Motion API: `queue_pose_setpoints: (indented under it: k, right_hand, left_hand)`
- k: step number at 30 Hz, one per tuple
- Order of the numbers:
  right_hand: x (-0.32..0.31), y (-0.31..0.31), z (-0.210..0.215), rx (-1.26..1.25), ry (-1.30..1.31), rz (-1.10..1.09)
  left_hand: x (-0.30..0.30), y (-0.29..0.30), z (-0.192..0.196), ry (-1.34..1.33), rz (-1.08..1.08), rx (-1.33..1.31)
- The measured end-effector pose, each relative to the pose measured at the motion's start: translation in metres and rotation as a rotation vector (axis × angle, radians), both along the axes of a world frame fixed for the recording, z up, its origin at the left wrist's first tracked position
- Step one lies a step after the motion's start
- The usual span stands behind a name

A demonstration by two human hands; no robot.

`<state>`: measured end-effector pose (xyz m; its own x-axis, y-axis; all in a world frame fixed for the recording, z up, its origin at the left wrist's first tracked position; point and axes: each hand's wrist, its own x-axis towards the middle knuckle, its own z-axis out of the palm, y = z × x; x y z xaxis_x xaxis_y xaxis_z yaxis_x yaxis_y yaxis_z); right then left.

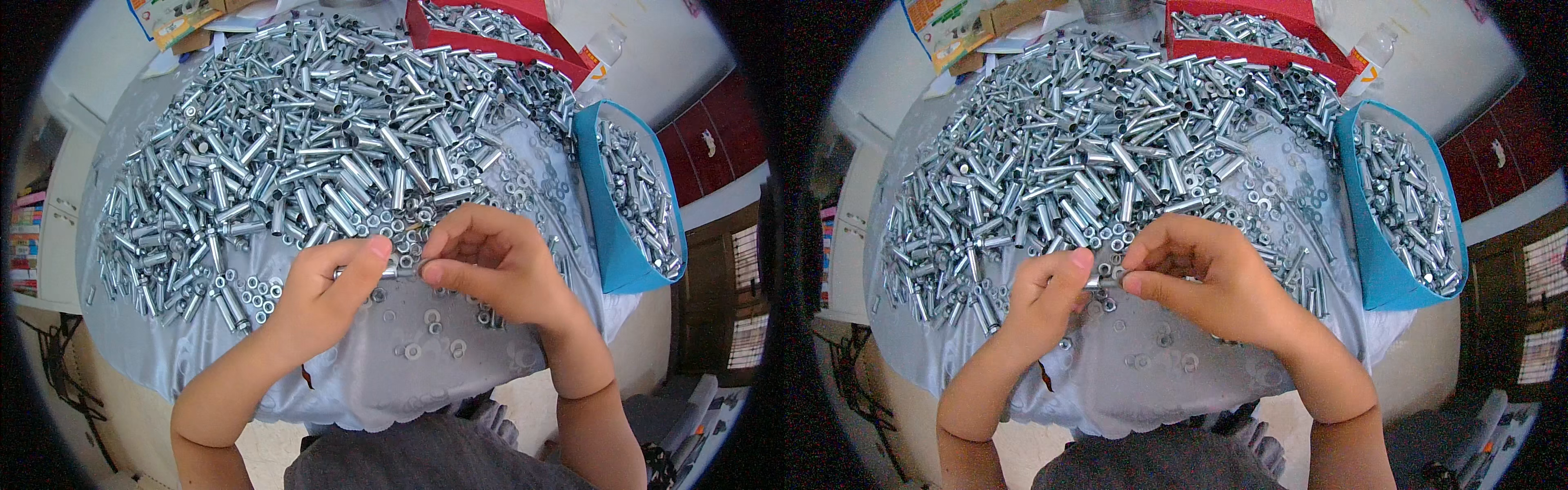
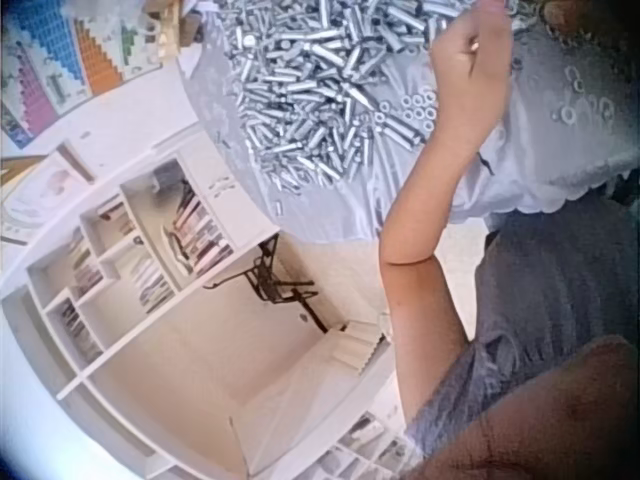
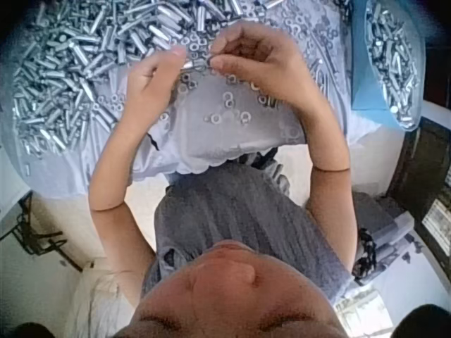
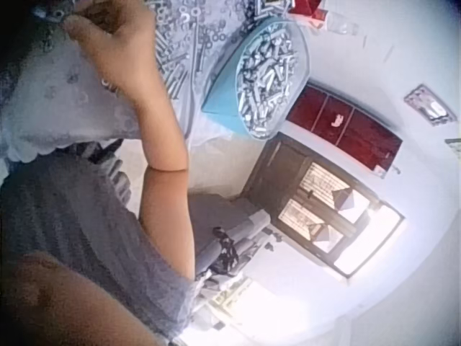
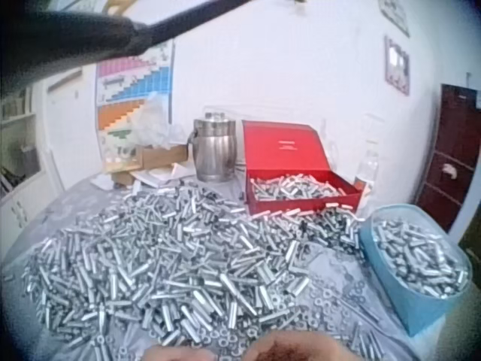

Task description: The person sits at a table covered with a large pile of metal bolts and washers. They repeatedly pick up a bolt and a washer, place the washer on the bolt, and then place the assembled unit into a blue plastic bin on the right side of the table.

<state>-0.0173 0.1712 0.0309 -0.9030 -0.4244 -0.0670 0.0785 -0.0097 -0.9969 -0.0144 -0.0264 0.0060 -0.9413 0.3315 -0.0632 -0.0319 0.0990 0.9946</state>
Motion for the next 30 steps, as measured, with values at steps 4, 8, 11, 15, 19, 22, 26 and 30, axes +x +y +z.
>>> queue_pose_setpoints:
  k: [4,8,11,15,19,22,26,30]
  right_hand:
    - [-0.004,0.002,0.002,-0.023,-0.075,0.039]
    - [-0.005,0.001,0.002,0.008,-0.106,0.059]
    - [-0.002,-0.001,-0.001,-0.027,-0.096,0.037]
    - [-0.001,-0.001,0.001,-0.033,-0.100,0.046]
    - [0.002,-0.004,-0.004,0.064,0.077,-0.039]
    - [0.003,-0.006,-0.008,0.168,0.283,-0.087]
    - [0.006,-0.008,-0.012,0.148,0.408,-0.070]
    - [0.006,-0.010,-0.007,0.247,0.549,-0.022]
  left_hand:
    - [-0.001,-0.001,-0.001,-0.009,-0.039,-0.001]
    - [-0.002,-0.001,-0.002,-0.068,-0.056,0.046]
    - [-0.001,-0.001,0.002,-0.120,-0.060,0.084]
    - [-0.001,-0.004,-0.001,-0.091,-0.095,0.054]
    - [-0.002,-0.003,-0.001,-0.086,-0.066,0.036]
    - [-0.003,-0.003,0.000,-0.097,-0.054,0.028]
    - [-0.002,-0.003,0.001,-0.082,-0.056,0.046]
    - [0.001,0.000,0.003,0.053,-0.046,-0.018]
